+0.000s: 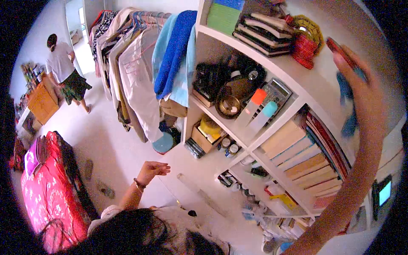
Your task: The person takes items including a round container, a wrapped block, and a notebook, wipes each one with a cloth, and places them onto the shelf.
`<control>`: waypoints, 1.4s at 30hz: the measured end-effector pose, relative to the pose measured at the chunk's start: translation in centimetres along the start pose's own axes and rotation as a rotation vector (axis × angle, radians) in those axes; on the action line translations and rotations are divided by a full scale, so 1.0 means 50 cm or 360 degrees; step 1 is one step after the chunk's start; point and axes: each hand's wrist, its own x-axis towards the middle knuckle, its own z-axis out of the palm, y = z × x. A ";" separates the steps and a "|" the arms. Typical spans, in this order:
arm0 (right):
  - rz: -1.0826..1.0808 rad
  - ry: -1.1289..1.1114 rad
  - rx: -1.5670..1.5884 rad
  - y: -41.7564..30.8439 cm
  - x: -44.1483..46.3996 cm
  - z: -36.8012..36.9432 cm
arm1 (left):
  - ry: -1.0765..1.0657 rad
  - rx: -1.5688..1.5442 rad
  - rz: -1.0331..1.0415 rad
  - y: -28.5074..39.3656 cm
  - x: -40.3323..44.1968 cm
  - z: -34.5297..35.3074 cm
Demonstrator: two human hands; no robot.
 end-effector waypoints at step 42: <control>-0.0316 -0.0670 -0.0230 -0.060 0.201 0.251 | 0.0997 -0.0649 0.0459 -0.020 -0.091 -0.147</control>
